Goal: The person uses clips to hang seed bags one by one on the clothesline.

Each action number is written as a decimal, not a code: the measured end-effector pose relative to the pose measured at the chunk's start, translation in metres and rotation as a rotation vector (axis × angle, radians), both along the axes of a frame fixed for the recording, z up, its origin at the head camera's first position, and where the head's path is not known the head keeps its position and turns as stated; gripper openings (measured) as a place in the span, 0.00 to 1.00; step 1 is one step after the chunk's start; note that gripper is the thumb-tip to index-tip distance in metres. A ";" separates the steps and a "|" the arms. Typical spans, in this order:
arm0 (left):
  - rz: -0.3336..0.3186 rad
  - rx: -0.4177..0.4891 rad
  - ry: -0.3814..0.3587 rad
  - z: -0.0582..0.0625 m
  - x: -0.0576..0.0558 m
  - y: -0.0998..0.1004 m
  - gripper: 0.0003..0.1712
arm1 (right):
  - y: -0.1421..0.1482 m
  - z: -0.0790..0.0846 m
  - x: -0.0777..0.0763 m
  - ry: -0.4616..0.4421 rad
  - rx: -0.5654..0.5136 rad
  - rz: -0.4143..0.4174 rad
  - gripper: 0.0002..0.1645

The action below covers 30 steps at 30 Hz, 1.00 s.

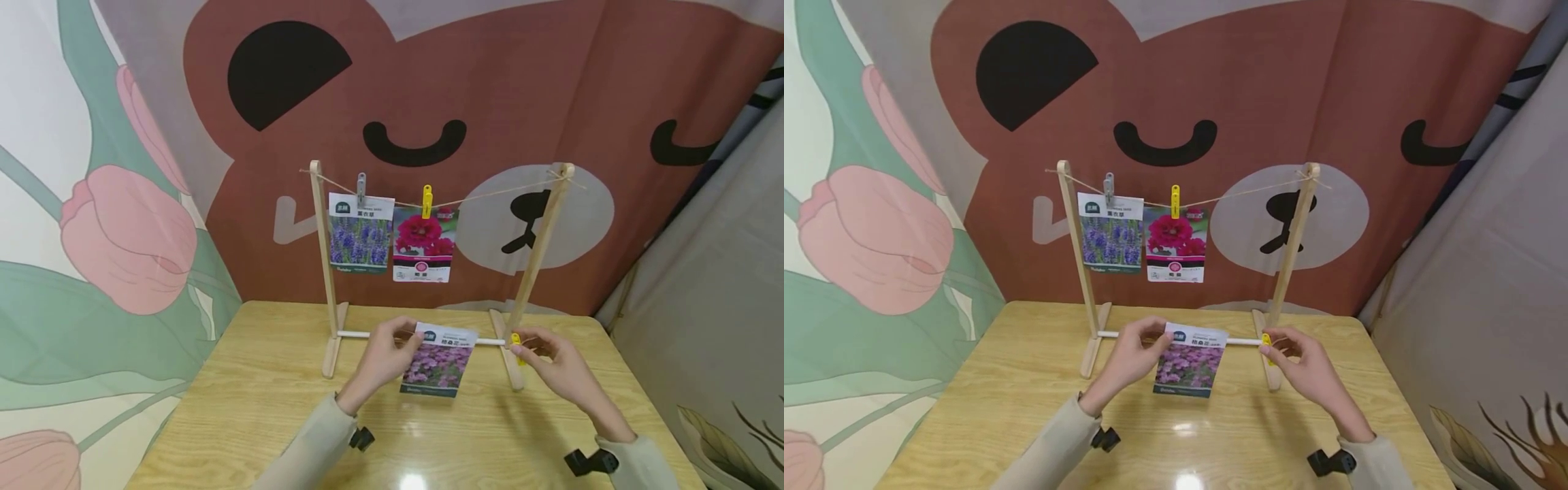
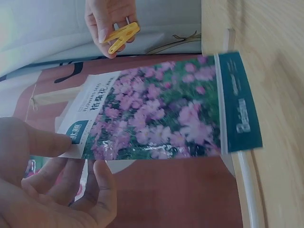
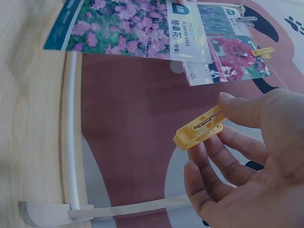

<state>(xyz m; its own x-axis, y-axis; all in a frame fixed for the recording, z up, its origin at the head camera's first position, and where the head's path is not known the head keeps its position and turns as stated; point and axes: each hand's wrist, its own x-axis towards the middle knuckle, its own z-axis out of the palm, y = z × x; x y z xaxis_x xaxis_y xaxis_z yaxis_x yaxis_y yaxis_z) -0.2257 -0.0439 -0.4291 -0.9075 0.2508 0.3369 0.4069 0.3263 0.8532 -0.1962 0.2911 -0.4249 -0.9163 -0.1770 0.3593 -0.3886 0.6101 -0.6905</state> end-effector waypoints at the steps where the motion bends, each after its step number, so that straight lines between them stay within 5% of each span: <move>1: 0.001 0.004 0.005 0.000 0.000 0.001 0.10 | 0.001 0.001 0.000 -0.003 0.006 -0.001 0.19; 20: -0.004 0.070 0.057 0.016 -0.010 0.020 0.07 | 0.009 0.026 -0.002 0.002 -0.018 -0.030 0.21; 30: 0.004 0.074 0.101 0.030 -0.016 0.029 0.07 | 0.012 0.044 -0.007 0.126 -0.008 -0.020 0.17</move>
